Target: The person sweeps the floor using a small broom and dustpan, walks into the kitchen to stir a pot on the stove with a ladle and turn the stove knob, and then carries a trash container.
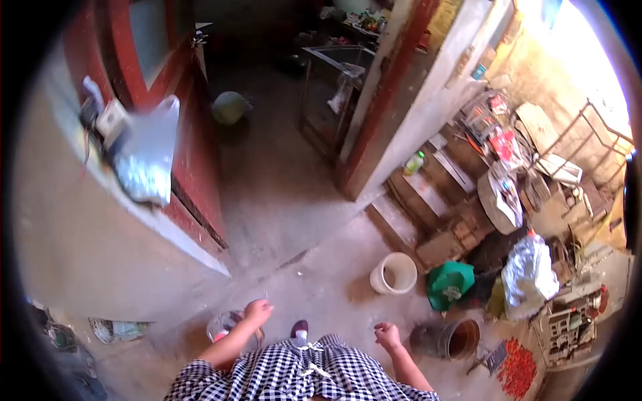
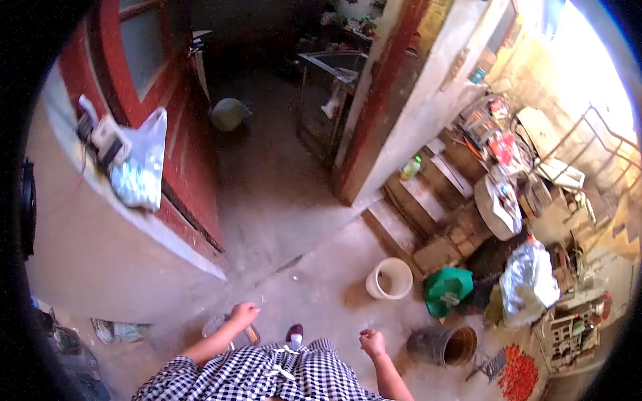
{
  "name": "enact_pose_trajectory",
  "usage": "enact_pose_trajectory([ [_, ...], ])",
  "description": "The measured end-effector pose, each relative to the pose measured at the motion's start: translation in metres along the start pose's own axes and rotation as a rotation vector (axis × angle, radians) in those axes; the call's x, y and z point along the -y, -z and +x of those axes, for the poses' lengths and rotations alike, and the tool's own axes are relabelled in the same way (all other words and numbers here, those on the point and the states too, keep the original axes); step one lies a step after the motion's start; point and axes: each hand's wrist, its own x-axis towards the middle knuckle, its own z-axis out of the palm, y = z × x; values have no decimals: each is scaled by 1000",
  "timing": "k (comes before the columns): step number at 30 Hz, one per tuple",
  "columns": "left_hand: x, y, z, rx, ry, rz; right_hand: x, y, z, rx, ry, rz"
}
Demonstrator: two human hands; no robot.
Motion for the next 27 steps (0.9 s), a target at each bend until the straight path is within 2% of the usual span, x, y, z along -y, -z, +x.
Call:
enact_pose_trajectory([
  [1, -34, 14, 40, -91, -86, -94, 48, -4, 8, 35, -50, 59],
  [3, -99, 26, 101, -60, -200, -373, 104, -6, 52, 59, 30, 42],
  [5, -160, 53, 159, 28, -243, -308, 151, -13, 109, 120, 209, 57],
  [7, -194, 65, 231, -40, -291, -369, 217, -5, 164, 231, 318, -2],
  [9, -230, 87, 302, -173, -321, -375, 270, 0, 231, 342, 258, 203],
  [11, -265, 122, 364, -59, -231, -420, 321, 12, 297, 429, 345, 209],
  [14, -294, 176, 447, -39, -221, -385, 411, 27, 375, 561, 209, 205],
  [17, -291, 222, 495, -79, -65, -384, 498, 27, 422, 504, 355, -44],
  [18, -278, 229, 504, -94, 7, -384, 522, 28, 433, 520, 465, -33],
  [19, -257, 233, 510, -106, 76, -383, 546, 26, 443, 533, 574, -22],
  [21, -190, 225, 521, -91, 168, -156, 578, 14, 468, 538, 751, -1],
  [23, -165, 240, 517, 80, 324, -147, 628, 20, 488, 612, 706, -22],
  [24, -140, 232, 513, 64, 346, -122, 664, 31, 490, 714, 536, 8],
  [27, -100, 237, 536, 49, 457, -94, 749, 38, 524, 850, 393, 267],
])
